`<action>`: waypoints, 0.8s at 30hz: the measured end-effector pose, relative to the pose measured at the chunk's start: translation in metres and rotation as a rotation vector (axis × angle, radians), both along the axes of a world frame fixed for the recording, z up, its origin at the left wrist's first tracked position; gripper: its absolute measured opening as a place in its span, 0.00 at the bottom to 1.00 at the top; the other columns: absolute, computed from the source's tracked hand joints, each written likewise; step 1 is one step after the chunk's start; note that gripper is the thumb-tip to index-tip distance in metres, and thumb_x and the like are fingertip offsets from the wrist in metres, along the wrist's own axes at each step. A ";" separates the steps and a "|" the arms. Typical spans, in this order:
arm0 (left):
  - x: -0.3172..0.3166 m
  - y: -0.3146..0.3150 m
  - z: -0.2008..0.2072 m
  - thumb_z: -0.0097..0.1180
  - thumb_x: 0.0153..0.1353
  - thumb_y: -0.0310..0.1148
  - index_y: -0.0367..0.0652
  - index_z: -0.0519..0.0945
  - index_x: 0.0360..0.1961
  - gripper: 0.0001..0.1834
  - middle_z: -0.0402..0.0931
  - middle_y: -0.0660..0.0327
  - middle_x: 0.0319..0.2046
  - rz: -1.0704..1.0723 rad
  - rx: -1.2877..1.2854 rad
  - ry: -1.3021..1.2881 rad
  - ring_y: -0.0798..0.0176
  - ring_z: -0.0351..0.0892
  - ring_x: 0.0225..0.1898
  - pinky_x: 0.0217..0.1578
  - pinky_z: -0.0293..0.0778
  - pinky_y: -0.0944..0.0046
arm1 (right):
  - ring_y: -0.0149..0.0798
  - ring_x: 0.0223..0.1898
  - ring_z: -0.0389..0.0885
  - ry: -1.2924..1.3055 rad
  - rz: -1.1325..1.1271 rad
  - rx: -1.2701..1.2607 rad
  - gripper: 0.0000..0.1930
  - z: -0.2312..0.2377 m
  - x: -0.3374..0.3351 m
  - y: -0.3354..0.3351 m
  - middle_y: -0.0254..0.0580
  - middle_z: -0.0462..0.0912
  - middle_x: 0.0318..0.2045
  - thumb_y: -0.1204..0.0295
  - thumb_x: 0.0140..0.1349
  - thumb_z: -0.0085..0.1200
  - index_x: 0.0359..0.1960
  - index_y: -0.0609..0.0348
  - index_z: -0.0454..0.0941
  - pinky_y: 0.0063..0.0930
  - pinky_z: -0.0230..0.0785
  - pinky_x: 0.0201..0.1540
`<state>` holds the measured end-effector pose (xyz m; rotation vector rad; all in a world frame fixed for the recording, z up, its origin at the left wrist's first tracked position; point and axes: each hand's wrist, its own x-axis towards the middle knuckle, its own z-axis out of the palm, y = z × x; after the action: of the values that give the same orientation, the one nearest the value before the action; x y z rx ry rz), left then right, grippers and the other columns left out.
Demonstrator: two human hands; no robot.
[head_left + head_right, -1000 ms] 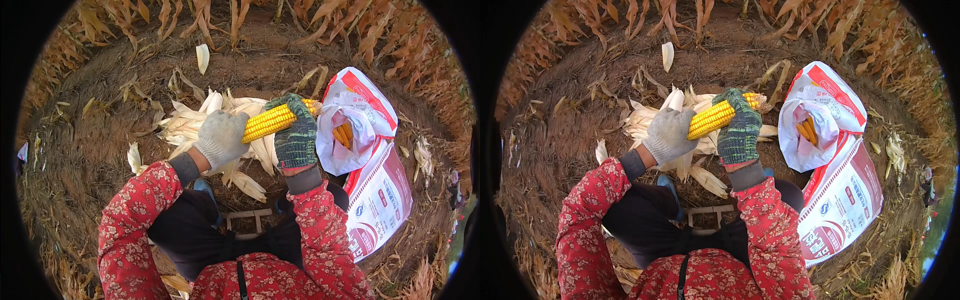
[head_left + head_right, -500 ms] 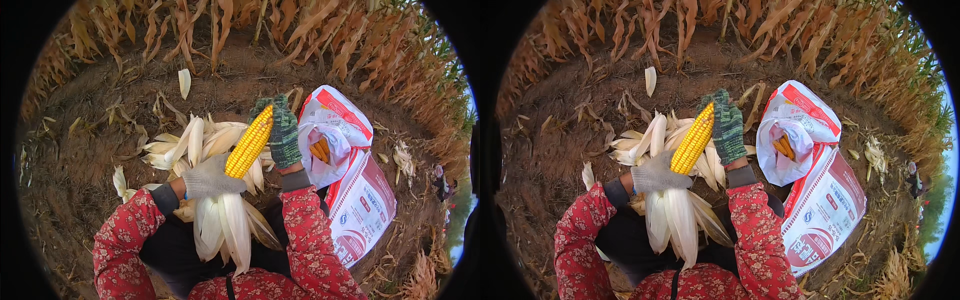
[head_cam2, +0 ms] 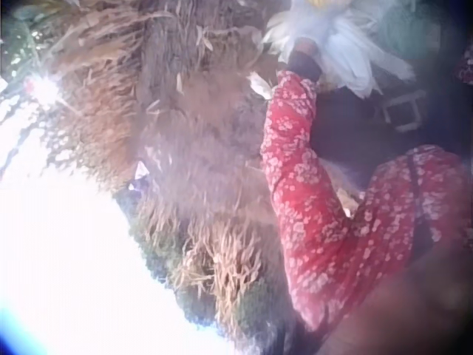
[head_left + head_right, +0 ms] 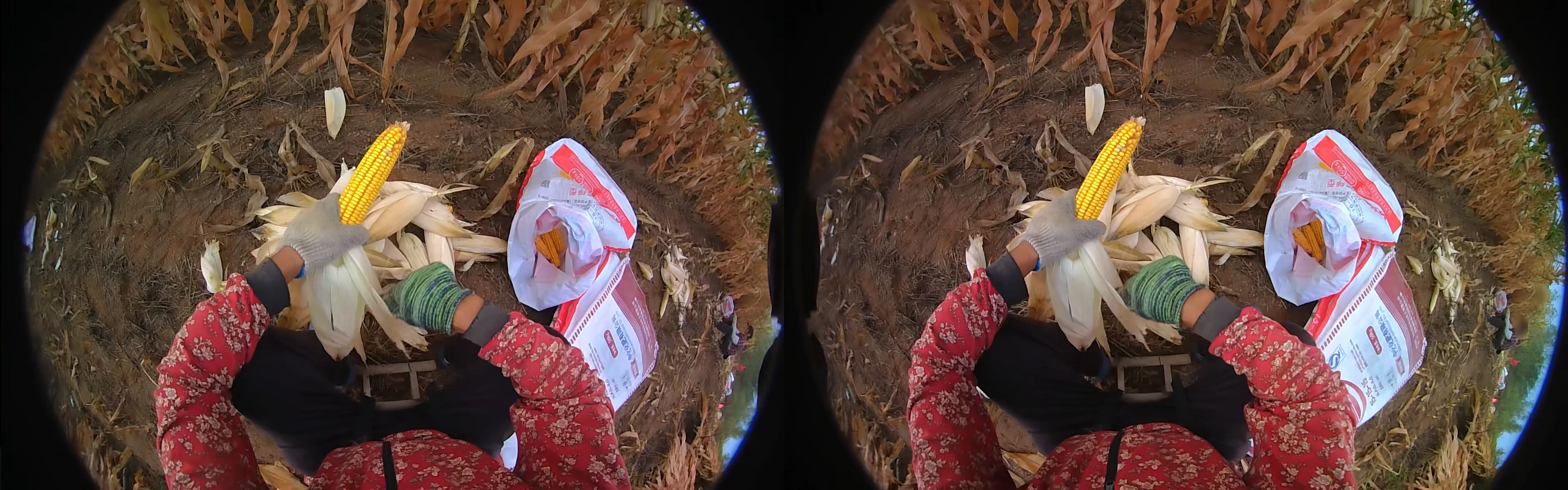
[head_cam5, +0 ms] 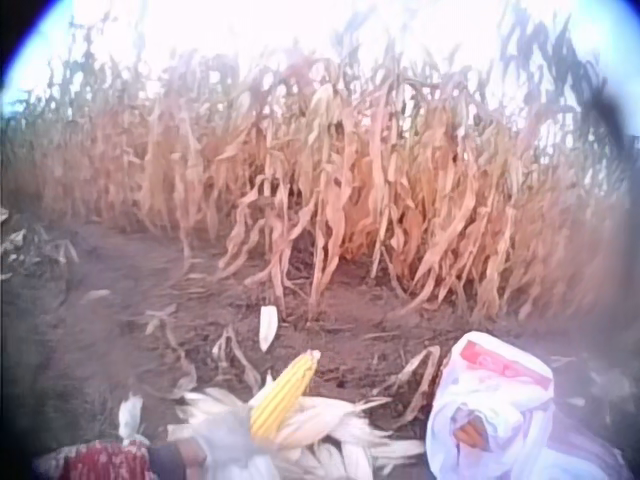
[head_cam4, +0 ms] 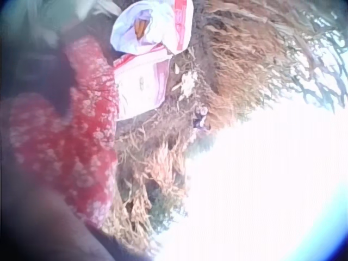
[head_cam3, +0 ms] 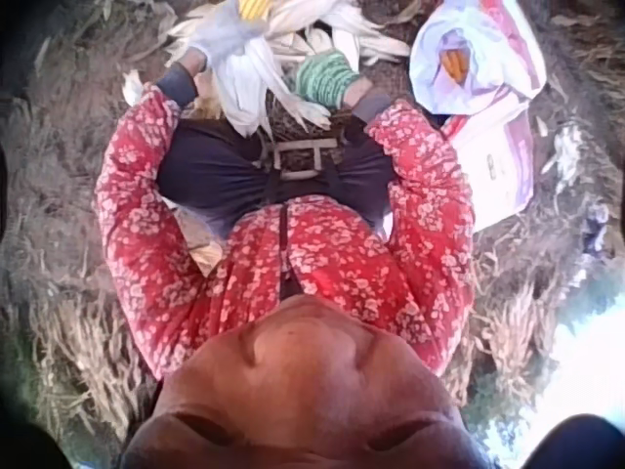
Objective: The person sits on a small stool in a cornfield and shucks corn cobs by hand. They remove the husks from each cob and place the shucked corn into a large white sack while discarding the husks on the ground.
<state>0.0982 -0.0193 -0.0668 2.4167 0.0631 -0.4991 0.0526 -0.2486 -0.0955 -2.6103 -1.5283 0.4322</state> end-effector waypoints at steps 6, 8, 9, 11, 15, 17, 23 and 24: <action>-0.002 -0.003 0.023 0.61 0.48 0.48 0.34 0.72 0.46 0.31 0.80 0.47 0.31 -0.091 0.240 0.044 0.48 0.83 0.34 0.38 0.76 0.54 | 0.47 0.56 0.75 -0.106 -0.145 0.337 0.28 0.032 0.012 0.000 0.48 0.78 0.50 0.64 0.56 0.56 0.60 0.56 0.71 0.47 0.60 0.63; -0.002 -0.016 0.019 0.60 0.49 0.49 0.35 0.72 0.45 0.30 0.80 0.47 0.30 -0.241 0.319 0.073 0.47 0.83 0.34 0.39 0.76 0.52 | 0.47 0.62 0.69 -0.381 -0.279 0.306 0.36 0.029 0.039 0.000 0.45 0.74 0.57 0.61 0.48 0.65 0.62 0.52 0.70 0.48 0.51 0.70; -0.003 -0.024 0.019 0.59 0.48 0.49 0.36 0.72 0.45 0.30 0.80 0.47 0.30 -0.316 0.346 0.072 0.46 0.83 0.34 0.39 0.76 0.52 | 0.47 0.63 0.68 -0.421 -0.266 0.255 0.36 0.023 0.047 0.000 0.45 0.74 0.57 0.61 0.48 0.65 0.62 0.52 0.70 0.49 0.50 0.70; -0.005 -0.041 0.021 0.60 0.47 0.51 0.37 0.72 0.47 0.32 0.80 0.47 0.30 -0.451 0.388 0.092 0.45 0.82 0.35 0.41 0.76 0.50 | 0.46 0.61 0.71 -0.399 -0.252 0.125 0.33 0.010 0.057 0.000 0.46 0.76 0.54 0.64 0.52 0.62 0.63 0.50 0.69 0.50 0.48 0.71; -0.003 -0.047 0.006 0.63 0.45 0.51 0.41 0.73 0.53 0.36 0.80 0.46 0.37 -0.525 0.334 -0.059 0.45 0.77 0.47 0.49 0.72 0.51 | 0.45 0.43 0.81 -0.272 -0.304 0.052 0.16 0.005 0.060 -0.017 0.40 0.82 0.36 0.64 0.52 0.59 0.43 0.50 0.79 0.46 0.69 0.50; 0.000 -0.039 -0.001 0.67 0.42 0.47 0.44 0.73 0.53 0.36 0.79 0.50 0.37 -0.538 0.377 -0.127 0.49 0.75 0.47 0.51 0.70 0.54 | 0.44 0.40 0.82 -0.268 -0.334 0.042 0.14 0.008 0.057 -0.021 0.40 0.82 0.34 0.62 0.49 0.60 0.37 0.50 0.79 0.45 0.71 0.43; 0.000 -0.011 -0.010 0.61 0.49 0.36 0.47 0.76 0.38 0.14 0.80 0.54 0.27 -0.567 0.566 -0.335 0.48 0.81 0.33 0.41 0.72 0.52 | 0.48 0.37 0.83 0.018 -0.518 0.102 0.22 0.008 0.037 -0.001 0.45 0.83 0.34 0.54 0.50 0.61 0.42 0.54 0.78 0.44 0.74 0.41; 0.001 -0.008 -0.011 0.60 0.50 0.34 0.47 0.76 0.35 0.11 0.80 0.56 0.24 -0.567 0.613 -0.418 0.48 0.81 0.30 0.39 0.72 0.53 | 0.49 0.37 0.84 0.074 -0.552 0.146 0.23 0.003 0.034 0.001 0.46 0.84 0.35 0.52 0.50 0.61 0.42 0.55 0.78 0.44 0.74 0.41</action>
<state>0.0994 -0.0268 -0.0780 3.0909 -0.7700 -0.2142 0.0867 -0.2475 -0.0929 -2.7046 -0.7294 0.3403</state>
